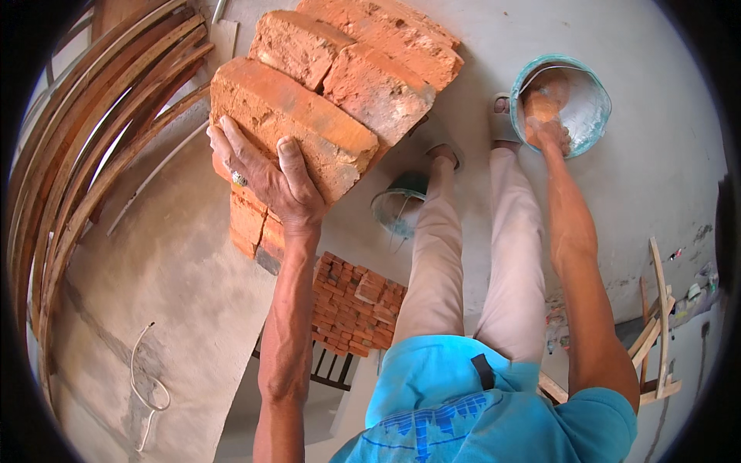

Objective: The person places bricks on a curved structure and picks up additional bricks from buckets.

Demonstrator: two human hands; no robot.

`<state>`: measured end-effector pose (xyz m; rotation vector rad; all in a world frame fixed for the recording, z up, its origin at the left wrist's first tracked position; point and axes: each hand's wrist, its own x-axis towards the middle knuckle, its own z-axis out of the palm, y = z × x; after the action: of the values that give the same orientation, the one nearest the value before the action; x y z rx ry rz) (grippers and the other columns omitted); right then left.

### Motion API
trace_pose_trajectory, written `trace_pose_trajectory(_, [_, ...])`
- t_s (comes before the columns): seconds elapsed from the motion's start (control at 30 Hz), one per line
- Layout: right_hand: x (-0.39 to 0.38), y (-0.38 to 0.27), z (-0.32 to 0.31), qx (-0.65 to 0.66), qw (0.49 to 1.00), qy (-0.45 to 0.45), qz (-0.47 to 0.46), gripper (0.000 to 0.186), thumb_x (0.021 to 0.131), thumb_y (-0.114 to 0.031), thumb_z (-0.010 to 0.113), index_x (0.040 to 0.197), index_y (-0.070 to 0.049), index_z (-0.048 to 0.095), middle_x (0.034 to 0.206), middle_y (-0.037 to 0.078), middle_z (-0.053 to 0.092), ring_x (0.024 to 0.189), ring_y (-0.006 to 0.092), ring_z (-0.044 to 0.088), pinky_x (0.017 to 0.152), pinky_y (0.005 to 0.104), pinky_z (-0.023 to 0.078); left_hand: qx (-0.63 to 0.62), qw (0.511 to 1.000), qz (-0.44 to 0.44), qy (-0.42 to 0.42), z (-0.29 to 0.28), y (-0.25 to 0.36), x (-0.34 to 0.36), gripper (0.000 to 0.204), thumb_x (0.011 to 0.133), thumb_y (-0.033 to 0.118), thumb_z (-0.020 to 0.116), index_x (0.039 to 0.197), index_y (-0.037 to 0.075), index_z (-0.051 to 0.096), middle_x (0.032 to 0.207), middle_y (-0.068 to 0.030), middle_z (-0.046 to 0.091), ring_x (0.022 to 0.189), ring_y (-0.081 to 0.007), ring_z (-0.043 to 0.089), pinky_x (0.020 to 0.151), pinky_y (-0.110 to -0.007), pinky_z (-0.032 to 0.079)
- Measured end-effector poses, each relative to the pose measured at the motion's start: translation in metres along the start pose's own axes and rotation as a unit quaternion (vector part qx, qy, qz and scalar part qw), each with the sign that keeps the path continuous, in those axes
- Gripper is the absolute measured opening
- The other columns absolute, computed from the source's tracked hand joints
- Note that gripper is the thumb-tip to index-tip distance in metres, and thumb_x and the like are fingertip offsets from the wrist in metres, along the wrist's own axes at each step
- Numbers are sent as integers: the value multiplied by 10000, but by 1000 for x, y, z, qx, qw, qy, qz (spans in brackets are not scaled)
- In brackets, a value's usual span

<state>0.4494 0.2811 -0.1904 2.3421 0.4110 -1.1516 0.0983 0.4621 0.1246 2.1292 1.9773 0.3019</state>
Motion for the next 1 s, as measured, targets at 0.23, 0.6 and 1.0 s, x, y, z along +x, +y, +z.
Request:
trace_pose_trajectory(0.23, [27, 14, 5, -29, 988, -38, -146, 960, 655, -602, 699, 1398, -14, 547, 1310, 299, 617, 1190, 467, 604, 1025, 465, 460, -23, 1000, 8, 9, 2, -8, 0, 866, 993, 551, 506, 1580, -22, 227, 1645, -296, 107, 1539, -442, 91, 1235, -541, 109])
trace_pose_trajectory(0.6, [-4, 83, -59, 209, 919, -198, -270, 720, 792, -291, 646, 1427, 19, 507, 1227, 142, 642, 1102, 238, 613, 962, 336, 474, -2, 1000, -5, 16, 5, -12, -1, 929, 928, 580, 599, 1583, 18, 256, 1650, -289, 99, 1531, -496, 56, 1219, -618, 51])
trace_pose_trajectory(1.0, [-280, 150, -215, 403, 784, -363, -302, 1045, 753, -521, 760, 1517, 62, 350, 1433, 112, 525, 1326, 199, 506, 1093, 338, 410, 19, 998, -37, 48, -1, -3, -1, 924, 900, 593, 610, 1575, 47, 293, 1639, -273, 176, 1534, -463, 92, 1213, -634, 58])
